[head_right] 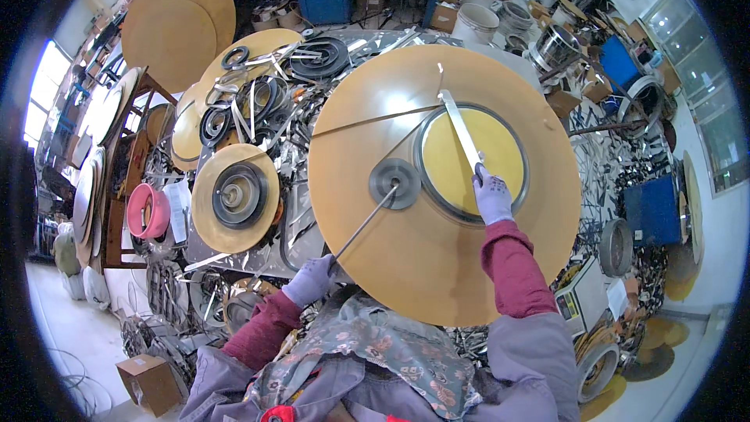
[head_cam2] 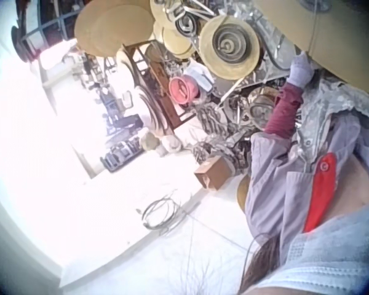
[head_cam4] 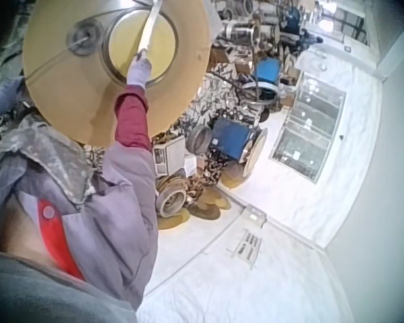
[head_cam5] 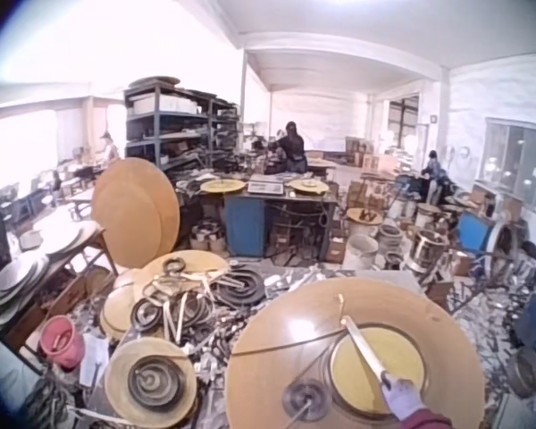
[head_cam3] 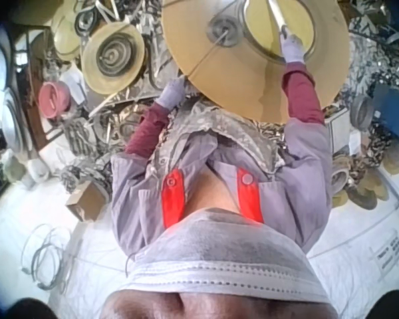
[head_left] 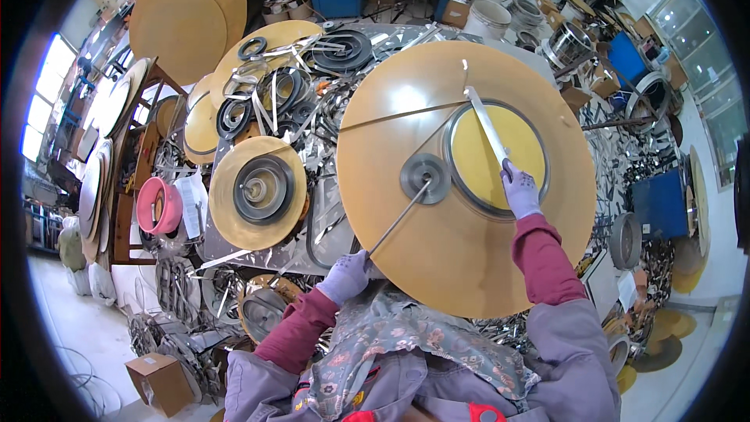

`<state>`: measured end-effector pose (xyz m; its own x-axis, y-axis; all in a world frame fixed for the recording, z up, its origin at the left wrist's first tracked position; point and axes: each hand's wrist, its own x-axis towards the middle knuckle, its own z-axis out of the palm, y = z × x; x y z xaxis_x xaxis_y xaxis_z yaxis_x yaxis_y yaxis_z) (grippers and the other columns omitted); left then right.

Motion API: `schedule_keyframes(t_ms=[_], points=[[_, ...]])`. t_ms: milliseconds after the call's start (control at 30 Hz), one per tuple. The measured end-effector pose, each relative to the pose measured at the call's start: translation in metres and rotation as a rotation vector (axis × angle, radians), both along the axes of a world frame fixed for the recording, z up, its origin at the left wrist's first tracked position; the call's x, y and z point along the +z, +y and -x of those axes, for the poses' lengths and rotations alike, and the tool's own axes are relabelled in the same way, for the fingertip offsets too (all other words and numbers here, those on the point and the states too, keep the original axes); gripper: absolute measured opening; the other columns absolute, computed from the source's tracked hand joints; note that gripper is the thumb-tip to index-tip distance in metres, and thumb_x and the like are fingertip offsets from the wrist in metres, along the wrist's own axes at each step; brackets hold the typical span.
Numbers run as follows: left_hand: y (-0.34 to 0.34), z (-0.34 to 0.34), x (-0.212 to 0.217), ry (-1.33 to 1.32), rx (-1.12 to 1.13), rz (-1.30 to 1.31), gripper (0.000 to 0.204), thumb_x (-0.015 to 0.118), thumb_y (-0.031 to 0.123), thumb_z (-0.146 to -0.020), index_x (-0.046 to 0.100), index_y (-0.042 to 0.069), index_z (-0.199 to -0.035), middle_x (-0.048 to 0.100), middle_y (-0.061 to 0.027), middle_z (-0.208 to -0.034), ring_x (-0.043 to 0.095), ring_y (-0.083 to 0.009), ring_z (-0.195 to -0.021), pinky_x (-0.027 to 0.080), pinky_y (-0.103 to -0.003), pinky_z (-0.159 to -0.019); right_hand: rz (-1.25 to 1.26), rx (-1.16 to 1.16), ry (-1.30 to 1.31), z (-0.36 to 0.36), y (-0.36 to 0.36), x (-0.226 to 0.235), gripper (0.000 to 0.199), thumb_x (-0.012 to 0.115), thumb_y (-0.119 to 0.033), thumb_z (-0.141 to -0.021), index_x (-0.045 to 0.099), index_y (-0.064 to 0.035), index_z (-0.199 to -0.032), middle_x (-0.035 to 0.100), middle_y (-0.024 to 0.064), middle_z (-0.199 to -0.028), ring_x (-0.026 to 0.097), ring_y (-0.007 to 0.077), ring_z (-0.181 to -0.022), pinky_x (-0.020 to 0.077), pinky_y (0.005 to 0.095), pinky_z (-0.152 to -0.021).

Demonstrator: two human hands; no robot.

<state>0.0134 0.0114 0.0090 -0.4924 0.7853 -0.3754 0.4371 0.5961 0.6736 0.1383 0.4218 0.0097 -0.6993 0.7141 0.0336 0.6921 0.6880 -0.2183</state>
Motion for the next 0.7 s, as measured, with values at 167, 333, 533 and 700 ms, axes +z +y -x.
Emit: schedule_keyframes(t_ms=[167, 333, 533, 700], points=[[0.0, 0.0, -0.007, -0.027, 0.084, -0.04, 0.019, 0.051, 0.012, -0.086, 0.056, -0.003, -0.098, 0.061, -0.0261, -0.086, 0.059, -0.0432, -0.086, 0.046, -0.048, -0.072, 0.022, 0.0, 0.017, 0.001, -0.005, 0.007, 0.034, 0.055, -0.03, -0.089, 0.058, -0.0149, -0.119, 0.065, 0.017, -0.09, 0.062, 0.0317, -0.088, 0.0488, 0.0432, -0.078], [0.001, 0.001, -0.005, -0.052, 0.044, -0.018, 0.02, 0.051, 0.012, -0.087, 0.056, -0.003, -0.099, 0.062, -0.0263, -0.087, 0.059, -0.0429, -0.087, 0.047, -0.048, -0.072, 0.029, -0.019, 0.039, -0.001, -0.008, 0.006, 0.034, 0.055, -0.029, -0.09, 0.058, -0.0142, -0.12, 0.065, 0.0176, -0.092, 0.062, 0.0319, -0.09, 0.0487, 0.0424, -0.079], [0.003, 0.004, -0.015, -0.012, 0.093, -0.094, 0.018, 0.05, 0.015, -0.089, 0.054, -0.001, -0.096, 0.061, -0.0264, -0.085, 0.059, -0.0444, -0.083, 0.046, -0.051, -0.07, 0.057, -0.004, 0.103, -0.003, -0.011, 0.01, 0.031, 0.056, -0.025, -0.089, 0.061, -0.0102, -0.115, 0.066, 0.017, -0.096, 0.062, 0.0336, -0.089, 0.0483, 0.0426, -0.08], [-0.001, 0.014, -0.018, 0.017, 0.076, -0.071, 0.019, 0.049, 0.017, -0.09, 0.054, -0.001, -0.096, 0.061, -0.0259, -0.084, 0.059, -0.0443, -0.083, 0.046, -0.051, -0.071, 0.065, -0.036, 0.08, -0.002, -0.012, 0.01, 0.031, 0.056, -0.025, -0.089, 0.061, -0.0107, -0.116, 0.065, 0.0173, -0.097, 0.062, 0.0334, -0.09, 0.0481, 0.0425, -0.08]])
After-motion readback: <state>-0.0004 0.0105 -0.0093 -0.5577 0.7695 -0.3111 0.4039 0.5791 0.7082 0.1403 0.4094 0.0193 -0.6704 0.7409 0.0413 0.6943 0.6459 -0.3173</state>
